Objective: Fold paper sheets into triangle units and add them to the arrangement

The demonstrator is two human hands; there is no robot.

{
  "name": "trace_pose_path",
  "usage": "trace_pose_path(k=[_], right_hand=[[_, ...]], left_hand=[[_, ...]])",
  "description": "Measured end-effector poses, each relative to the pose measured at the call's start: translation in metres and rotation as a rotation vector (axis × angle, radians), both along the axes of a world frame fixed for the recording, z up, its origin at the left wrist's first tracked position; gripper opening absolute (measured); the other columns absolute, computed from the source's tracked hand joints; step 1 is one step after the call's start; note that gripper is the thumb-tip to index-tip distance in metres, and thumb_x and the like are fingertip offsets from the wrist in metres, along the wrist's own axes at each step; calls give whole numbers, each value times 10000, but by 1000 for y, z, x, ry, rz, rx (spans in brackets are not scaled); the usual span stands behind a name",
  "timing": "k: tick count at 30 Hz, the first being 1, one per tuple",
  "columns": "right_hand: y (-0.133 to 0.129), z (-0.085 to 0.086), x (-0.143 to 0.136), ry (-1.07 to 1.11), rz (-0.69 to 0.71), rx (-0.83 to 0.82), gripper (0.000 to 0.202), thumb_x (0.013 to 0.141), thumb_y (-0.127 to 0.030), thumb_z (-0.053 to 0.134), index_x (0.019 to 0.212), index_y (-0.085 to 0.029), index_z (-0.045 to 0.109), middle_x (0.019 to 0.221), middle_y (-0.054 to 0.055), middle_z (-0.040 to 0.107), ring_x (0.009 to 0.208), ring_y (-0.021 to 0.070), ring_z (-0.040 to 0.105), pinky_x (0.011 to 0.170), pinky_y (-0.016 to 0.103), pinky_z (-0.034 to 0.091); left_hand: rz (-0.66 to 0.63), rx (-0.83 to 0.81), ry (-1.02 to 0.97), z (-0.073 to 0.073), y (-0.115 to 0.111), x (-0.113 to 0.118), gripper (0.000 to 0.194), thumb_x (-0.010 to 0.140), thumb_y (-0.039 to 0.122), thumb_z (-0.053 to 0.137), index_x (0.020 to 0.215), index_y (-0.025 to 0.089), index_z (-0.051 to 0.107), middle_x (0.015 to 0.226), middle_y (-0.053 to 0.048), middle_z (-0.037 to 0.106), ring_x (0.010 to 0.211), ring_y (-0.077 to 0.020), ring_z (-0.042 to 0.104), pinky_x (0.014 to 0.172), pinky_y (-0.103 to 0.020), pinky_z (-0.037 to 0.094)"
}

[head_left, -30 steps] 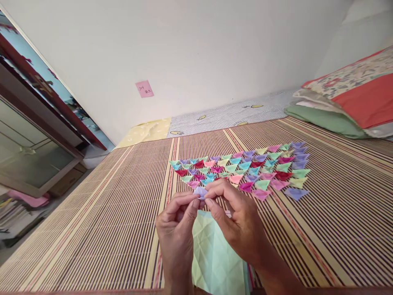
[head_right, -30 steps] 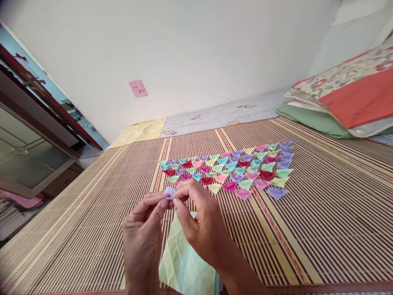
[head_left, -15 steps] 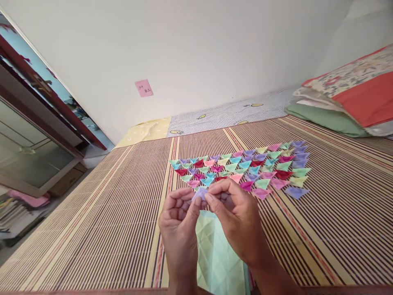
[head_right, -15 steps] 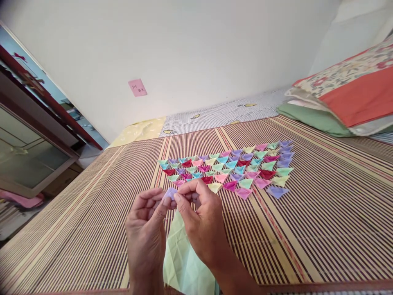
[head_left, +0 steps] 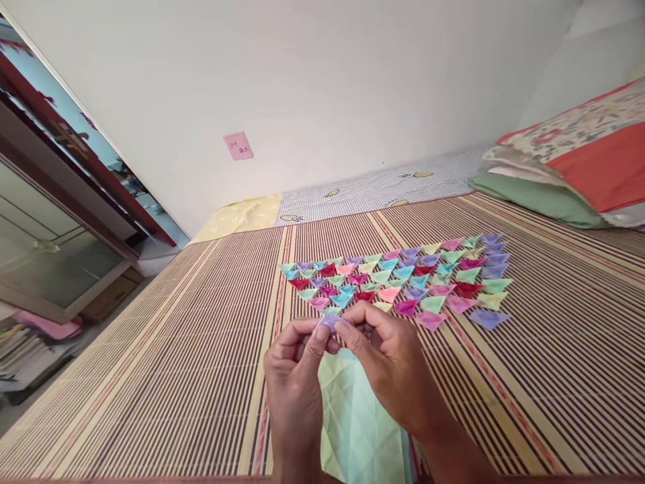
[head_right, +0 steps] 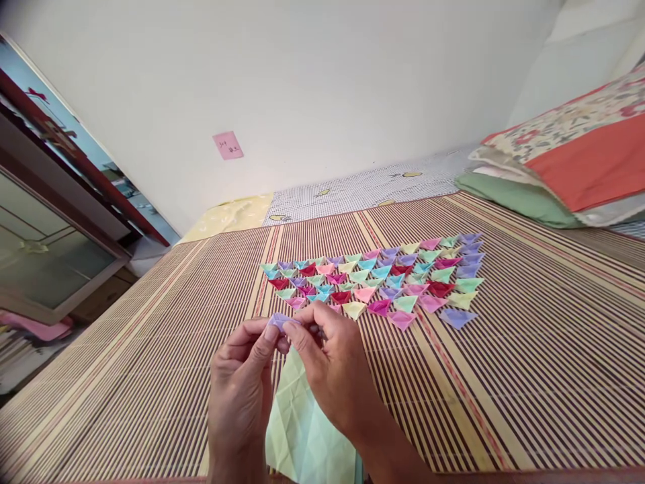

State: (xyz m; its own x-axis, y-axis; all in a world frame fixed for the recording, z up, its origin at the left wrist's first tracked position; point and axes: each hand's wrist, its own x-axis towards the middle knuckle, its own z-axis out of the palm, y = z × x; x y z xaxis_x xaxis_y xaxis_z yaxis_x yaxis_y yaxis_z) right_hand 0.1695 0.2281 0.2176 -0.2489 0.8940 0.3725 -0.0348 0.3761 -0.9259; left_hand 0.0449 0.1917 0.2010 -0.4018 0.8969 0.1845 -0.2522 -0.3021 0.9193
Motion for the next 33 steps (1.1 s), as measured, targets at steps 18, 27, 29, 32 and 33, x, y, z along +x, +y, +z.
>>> trace_pose_path(k=[18, 27, 29, 32, 33], right_hand=[[3, 3, 5, -34, 32, 89, 283, 1034, -298, 527, 782, -200, 610, 719, -15, 584, 666, 141, 541, 624, 278, 421], [8, 0, 10, -116, 112, 83, 288, 1032, -272, 546, 764, -203, 627, 704, -14, 595, 651, 141, 541, 599, 273, 407], [8, -5, 9, -143, 76, 157, 290, 1044, -256, 521, 774, -202, 610, 720, -10, 583, 660, 141, 546, 610, 274, 415], [8, -9, 5, -157, 31, 248, 284, 1053, -218, 488, 786, -204, 585, 757, -3, 577, 693, 141, 562, 636, 273, 429], [7, -8, 4, -153, 31, 250, 287, 1053, -211, 486, 782, -205, 582, 761, -3, 577, 697, 140, 566, 641, 273, 432]], left_hand=[[-53, -17, -27, 1, 1, 0, 128, 872, 332, 822, 848, 212, 784, 680, 17, 676, 684, -123, 620, 722, -224, 522], [-19, -25, 38, -4, -3, -3, 190, 871, 319, 820, 759, 189, 739, 648, 26, 610, 613, -95, 543, 637, -187, 481], [12, -48, 71, -6, -2, -4, 198, 868, 328, 823, 760, 186, 738, 657, 24, 607, 602, -93, 531, 604, -181, 469], [38, -52, 85, -6, 0, -4, 201, 876, 343, 816, 776, 186, 741, 671, 19, 613, 618, -99, 538, 613, -186, 477], [28, -48, 60, -6, 0, -3, 201, 879, 351, 813, 785, 188, 743, 662, 20, 611, 625, -101, 544, 634, -189, 487]])
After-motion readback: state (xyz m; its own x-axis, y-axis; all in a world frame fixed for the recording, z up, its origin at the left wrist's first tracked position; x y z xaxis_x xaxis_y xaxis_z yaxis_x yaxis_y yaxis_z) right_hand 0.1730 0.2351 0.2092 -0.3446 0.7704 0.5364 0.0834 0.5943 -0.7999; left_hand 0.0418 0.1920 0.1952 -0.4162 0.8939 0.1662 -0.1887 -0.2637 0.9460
